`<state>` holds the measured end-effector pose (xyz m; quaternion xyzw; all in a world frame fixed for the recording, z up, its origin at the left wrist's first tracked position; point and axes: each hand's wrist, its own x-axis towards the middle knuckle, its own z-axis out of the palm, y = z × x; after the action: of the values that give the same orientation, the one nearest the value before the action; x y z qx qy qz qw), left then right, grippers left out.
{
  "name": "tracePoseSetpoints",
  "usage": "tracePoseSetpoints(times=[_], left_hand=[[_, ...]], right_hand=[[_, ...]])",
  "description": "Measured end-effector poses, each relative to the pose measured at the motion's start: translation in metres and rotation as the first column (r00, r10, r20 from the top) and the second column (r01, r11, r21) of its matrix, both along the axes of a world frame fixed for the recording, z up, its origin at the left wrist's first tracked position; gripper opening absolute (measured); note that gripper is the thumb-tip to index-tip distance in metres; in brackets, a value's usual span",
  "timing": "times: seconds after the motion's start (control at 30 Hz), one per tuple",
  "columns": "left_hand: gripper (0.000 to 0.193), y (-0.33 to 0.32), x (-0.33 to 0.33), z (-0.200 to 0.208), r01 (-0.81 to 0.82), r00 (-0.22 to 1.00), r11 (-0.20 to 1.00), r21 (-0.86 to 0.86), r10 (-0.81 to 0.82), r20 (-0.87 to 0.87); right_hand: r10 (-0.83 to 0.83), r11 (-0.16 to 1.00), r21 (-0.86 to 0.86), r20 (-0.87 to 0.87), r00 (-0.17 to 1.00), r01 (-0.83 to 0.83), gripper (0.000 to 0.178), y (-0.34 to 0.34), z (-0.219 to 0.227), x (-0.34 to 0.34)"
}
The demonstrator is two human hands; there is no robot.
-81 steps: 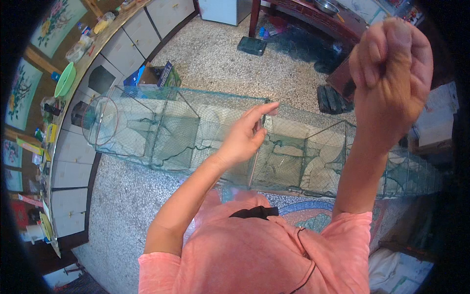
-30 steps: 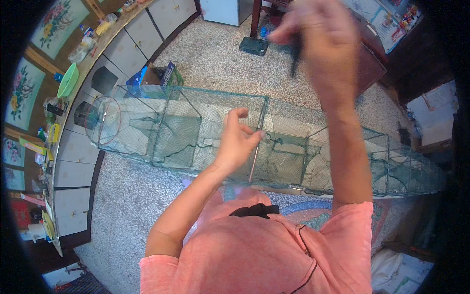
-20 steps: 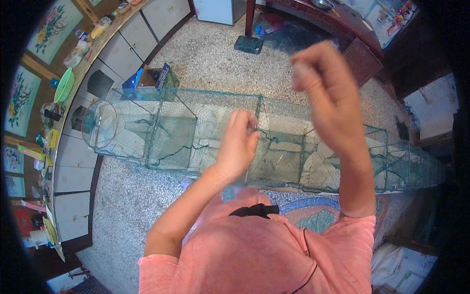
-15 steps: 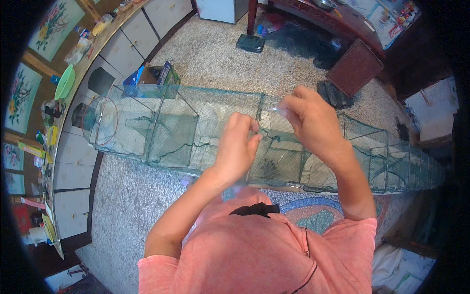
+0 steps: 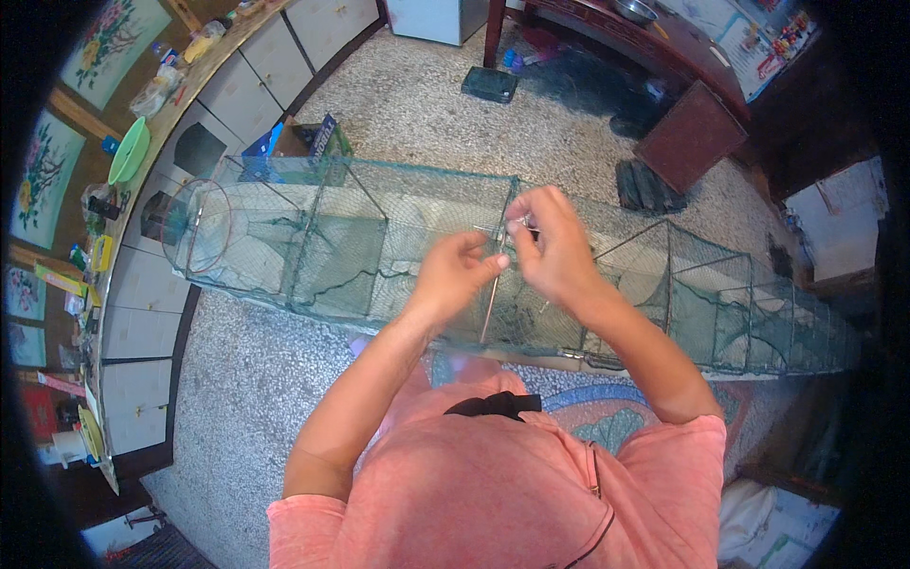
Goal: The person repairs a long green mesh fishing net using a black netting needle and string by threading and tying knots through the mesh.
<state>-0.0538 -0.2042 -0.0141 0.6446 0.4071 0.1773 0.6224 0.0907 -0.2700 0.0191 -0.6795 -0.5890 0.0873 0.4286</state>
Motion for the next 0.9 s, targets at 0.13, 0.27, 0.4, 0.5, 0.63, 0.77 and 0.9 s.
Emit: tracePoseSetpoints(times=[0.13, 0.27, 0.4, 0.5, 0.63, 0.77, 0.9], left_hand=[[0.035, 0.004, 0.000, 0.000, 0.041, 0.998, 0.996, -0.080, -0.036, 0.056], [0.029, 0.004, -0.003, 0.009, 0.066, 0.997, 0.989, -0.131, -0.061, 0.044], [0.032, 0.004, -0.001, -0.010, 0.020, 0.986, 0.998, 0.051, -0.028, 0.167], [0.036, 0.002, 0.004, -0.022, -0.031, 0.940, 0.982, 0.184, -0.034, 0.340], [0.057, 0.006, 0.003, -0.024, 0.060, 0.935, 0.891, 0.449, -0.208, 0.288], [0.061, 0.000, 0.013, 0.016, 0.178, 0.939, 0.902, 0.394, -0.276, 0.207], [0.029, -0.005, 0.006, 0.018, -0.019, 0.948, 0.935, 0.353, -0.095, 0.303]], right_hand=[[0.024, 0.999, 0.031, 0.168, 0.985, -0.030, 0.015, 0.016, -0.008, -0.012], [0.141, 0.940, -0.336, 0.538, 0.831, 0.058, 0.010, 0.030, 0.019, -0.021], [0.137, 0.988, -0.131, 0.526, 0.840, -0.079, 0.008, 0.049, 0.007, -0.034], [0.265, 0.942, 0.130, 0.275, 0.924, -0.309, 0.010, 0.063, 0.023, -0.056], [0.339, 0.866, 0.425, -0.109, 0.934, -0.265, 0.007, 0.046, 0.099, -0.059], [0.377, 0.772, 0.582, -0.099, 0.921, -0.254, 0.009, 0.021, 0.120, -0.013], [0.190, 0.870, 0.397, 0.274, 0.943, -0.291, 0.009, -0.004, 0.127, 0.019]])
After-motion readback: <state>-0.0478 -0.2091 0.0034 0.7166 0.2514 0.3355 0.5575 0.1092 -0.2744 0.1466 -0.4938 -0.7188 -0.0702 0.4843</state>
